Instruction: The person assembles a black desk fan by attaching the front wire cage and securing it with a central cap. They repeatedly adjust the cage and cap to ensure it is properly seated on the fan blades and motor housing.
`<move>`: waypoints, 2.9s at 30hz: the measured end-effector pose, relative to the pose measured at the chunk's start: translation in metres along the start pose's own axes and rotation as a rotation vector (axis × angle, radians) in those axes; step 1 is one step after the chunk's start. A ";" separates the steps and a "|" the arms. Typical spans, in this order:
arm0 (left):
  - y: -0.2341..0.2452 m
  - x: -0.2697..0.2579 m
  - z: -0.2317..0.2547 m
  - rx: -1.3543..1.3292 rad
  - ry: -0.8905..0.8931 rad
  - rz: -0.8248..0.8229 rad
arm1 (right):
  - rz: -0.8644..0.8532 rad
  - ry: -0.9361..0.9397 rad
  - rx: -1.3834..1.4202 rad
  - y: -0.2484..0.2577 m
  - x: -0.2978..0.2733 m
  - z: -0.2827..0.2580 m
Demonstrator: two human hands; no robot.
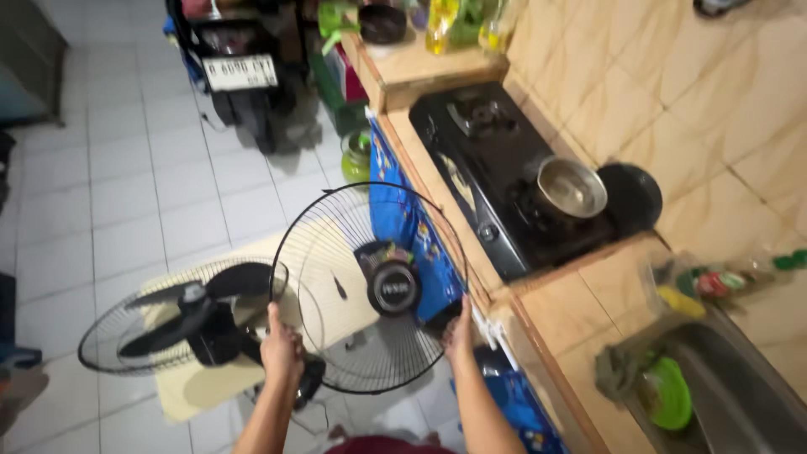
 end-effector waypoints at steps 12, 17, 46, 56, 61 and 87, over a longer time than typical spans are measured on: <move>-0.016 -0.015 0.049 -0.155 -0.046 -0.004 | 0.216 1.677 -1.086 -0.162 -0.238 -0.142; -0.021 0.003 0.061 -0.067 -0.210 -0.029 | 0.132 1.683 -1.264 -0.190 -0.227 -0.132; -0.031 -0.091 0.272 0.620 -1.043 -0.030 | -1.231 0.724 -0.759 -0.403 -0.072 -0.354; 0.156 -0.028 0.157 0.048 -0.534 0.185 | -0.914 0.042 -0.729 -0.424 0.048 -0.145; 0.195 -0.025 0.179 -0.080 -0.344 0.133 | -1.005 -0.173 -0.668 -0.432 0.062 -0.072; 0.203 0.107 0.262 0.245 -0.405 0.614 | -0.743 -0.113 -1.109 -0.555 0.070 0.041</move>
Point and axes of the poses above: each hand's wrist, its own x-axis towards the middle knuckle, its own y-axis out of the back of the hand, z = x × y, the point moved 5 cm from there along x, towards the middle knuckle, and after that the axes turned 14 degrees about -x, right-handed, at the moved point
